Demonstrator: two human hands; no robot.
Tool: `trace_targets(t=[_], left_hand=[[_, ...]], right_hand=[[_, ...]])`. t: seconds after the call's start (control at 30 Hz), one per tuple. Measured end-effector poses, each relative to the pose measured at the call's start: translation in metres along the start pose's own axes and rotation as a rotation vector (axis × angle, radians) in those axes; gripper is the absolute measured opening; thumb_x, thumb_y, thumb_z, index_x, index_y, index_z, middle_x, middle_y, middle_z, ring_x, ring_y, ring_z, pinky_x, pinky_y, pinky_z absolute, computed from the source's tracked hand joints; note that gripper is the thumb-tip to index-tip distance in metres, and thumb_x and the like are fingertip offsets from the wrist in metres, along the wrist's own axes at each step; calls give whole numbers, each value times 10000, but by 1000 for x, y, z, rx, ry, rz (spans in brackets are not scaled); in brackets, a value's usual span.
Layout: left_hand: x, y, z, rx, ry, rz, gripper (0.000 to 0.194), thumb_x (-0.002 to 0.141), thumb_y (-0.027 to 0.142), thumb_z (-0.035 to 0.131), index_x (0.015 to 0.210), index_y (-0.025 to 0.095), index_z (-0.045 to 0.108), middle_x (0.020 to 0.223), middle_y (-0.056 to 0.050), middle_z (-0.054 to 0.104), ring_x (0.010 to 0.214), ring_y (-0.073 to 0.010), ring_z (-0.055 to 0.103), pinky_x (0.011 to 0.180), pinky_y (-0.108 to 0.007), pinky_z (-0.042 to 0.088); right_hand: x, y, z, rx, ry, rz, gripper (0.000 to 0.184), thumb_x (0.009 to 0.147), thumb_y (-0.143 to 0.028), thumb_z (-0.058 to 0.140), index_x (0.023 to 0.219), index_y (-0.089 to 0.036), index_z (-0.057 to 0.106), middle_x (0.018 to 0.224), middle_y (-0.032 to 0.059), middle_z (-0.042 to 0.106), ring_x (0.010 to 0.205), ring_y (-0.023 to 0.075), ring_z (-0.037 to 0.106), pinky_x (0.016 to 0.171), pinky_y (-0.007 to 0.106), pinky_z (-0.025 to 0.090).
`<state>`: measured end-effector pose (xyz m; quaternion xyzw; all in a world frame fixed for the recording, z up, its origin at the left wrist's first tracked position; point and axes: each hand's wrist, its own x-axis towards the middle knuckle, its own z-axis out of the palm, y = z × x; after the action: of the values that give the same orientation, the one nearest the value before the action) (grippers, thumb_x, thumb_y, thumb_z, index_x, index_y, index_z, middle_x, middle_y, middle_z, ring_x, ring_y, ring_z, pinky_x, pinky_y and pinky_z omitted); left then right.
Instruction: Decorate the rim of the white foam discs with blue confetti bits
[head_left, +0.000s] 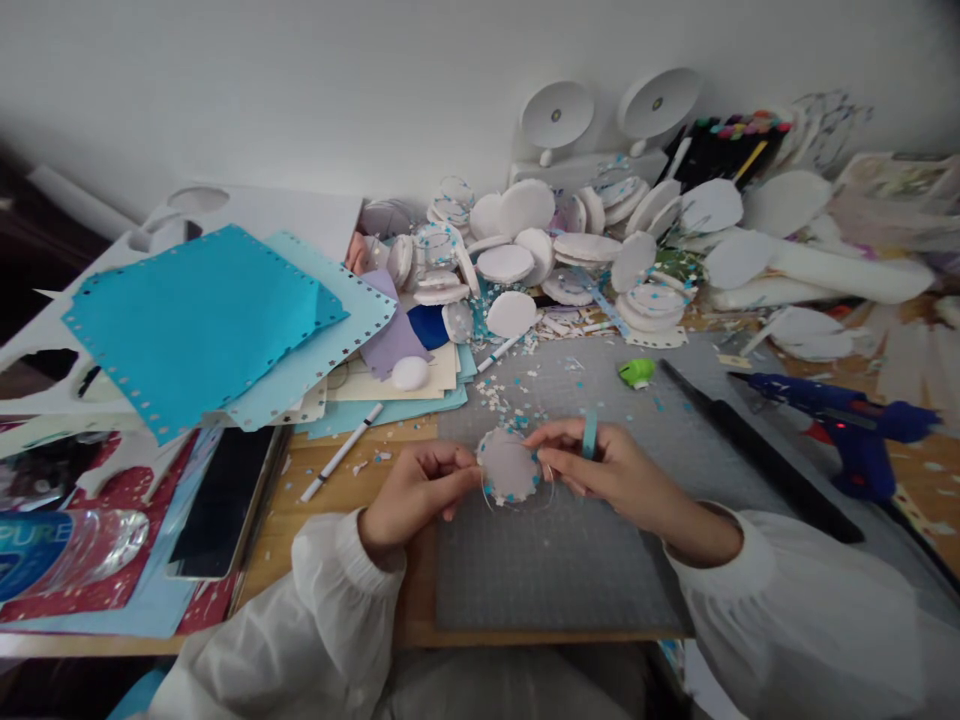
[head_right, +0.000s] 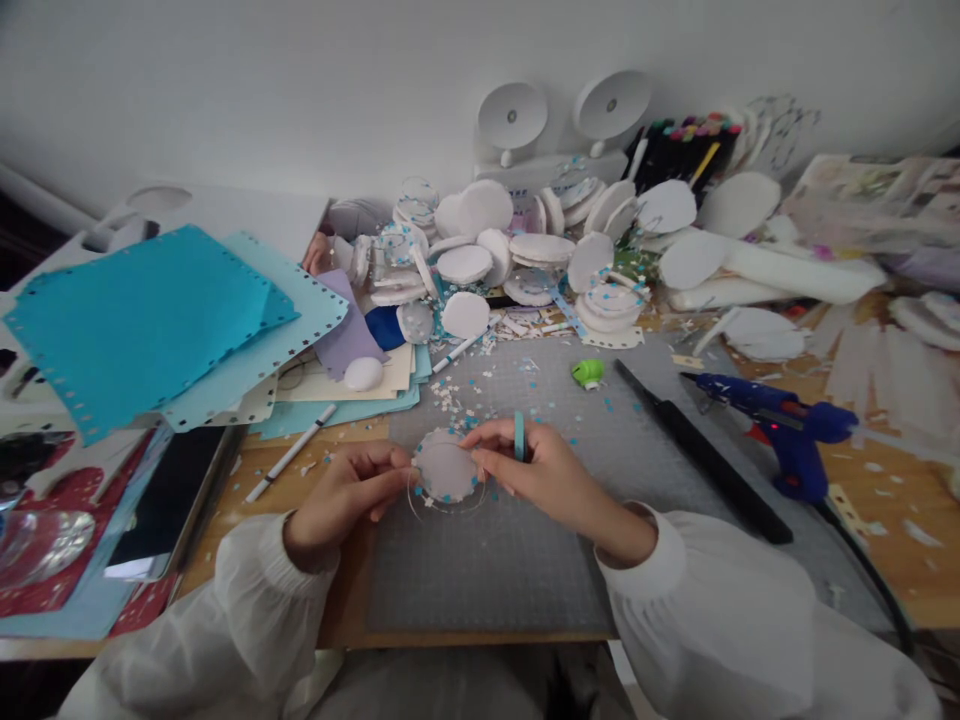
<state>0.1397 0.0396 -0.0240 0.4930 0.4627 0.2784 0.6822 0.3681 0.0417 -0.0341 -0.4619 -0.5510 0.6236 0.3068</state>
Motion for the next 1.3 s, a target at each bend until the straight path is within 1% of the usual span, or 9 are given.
trace_targets(t=[0.17, 0.53, 0.7, 0.8, 0.87, 0.93, 1.0, 1.1, 1.3], left_hand=[[0, 1, 0, 18, -19, -10, 328, 720, 425, 699, 648, 125, 587, 430, 75, 429, 357, -30, 330, 376, -167, 221], [2, -4, 0, 46, 146, 59, 406, 815, 503, 576, 664, 130, 635, 380, 49, 437, 361, -62, 334, 403, -200, 262], [-1, -6, -3, 192, 244, 190, 376, 875, 446, 511, 766, 137, 696, 414, 40, 443, 405, -88, 383, 461, -223, 316], [-4, -6, -5, 288, 304, 374, 246, 877, 337, 530, 834, 150, 684, 638, -16, 566, 589, -122, 495, 585, -238, 396], [-5, -7, -5, 308, 245, 515, 204, 843, 283, 576, 996, 167, 645, 915, -67, 595, 802, -166, 542, 723, -268, 440], [-4, -10, -4, 266, 107, 596, 426, 798, 258, 630, 1207, 193, 531, 1168, -108, 522, 1031, -223, 517, 883, -330, 439], [-2, -13, -1, 198, -34, 581, 665, 748, 253, 696, 1339, 208, 394, 1331, -134, 419, 1216, -274, 430, 1026, -399, 369], [-1, -17, 4, 123, -160, 495, 771, 701, 258, 763, 1356, 214, 360, 1379, -142, 392, 1297, -297, 367, 1094, -429, 301], [0, -18, 8, 32, -212, 463, 635, 750, 245, 731, 1295, 218, 406, 1286, -119, 481, 1151, -241, 503, 990, -364, 413]], right_hand=[[-1, -2, 1, 4, -42, 21, 248, 842, -354, 569, 985, -156, 607, 679, -6, 577, 465, 44, 430, 426, 190, 326], [4, 1, 2, 213, 176, 23, 280, 833, -403, 593, 1003, -181, 589, 707, -25, 528, 445, 30, 327, 380, 196, 197], [3, -1, 1, 267, 169, 41, 283, 820, -395, 614, 1001, -178, 605, 705, -24, 512, 455, 26, 326, 389, 194, 181], [3, -2, 1, 304, 164, 82, 284, 803, -402, 634, 987, -186, 621, 714, -24, 500, 467, 24, 318, 394, 186, 183], [3, -3, 1, 343, 164, 134, 285, 779, -408, 660, 964, -193, 634, 715, -22, 491, 490, 30, 335, 402, 179, 205], [2, -3, 1, 382, 169, 181, 290, 754, -412, 684, 945, -199, 641, 712, -21, 486, 512, 37, 356, 412, 173, 226], [2, -3, 1, 401, 171, 194, 295, 743, -411, 696, 940, -197, 639, 711, -19, 485, 517, 39, 359, 412, 170, 222], [2, -2, 3, 396, 157, 176, 299, 753, -405, 687, 950, -188, 629, 710, -16, 484, 512, 42, 344, 406, 174, 193], [2, -2, 8, 383, 131, 167, 301, 776, -405, 666, 972, -183, 615, 718, -16, 469, 533, 49, 347, 423, 177, 202]])
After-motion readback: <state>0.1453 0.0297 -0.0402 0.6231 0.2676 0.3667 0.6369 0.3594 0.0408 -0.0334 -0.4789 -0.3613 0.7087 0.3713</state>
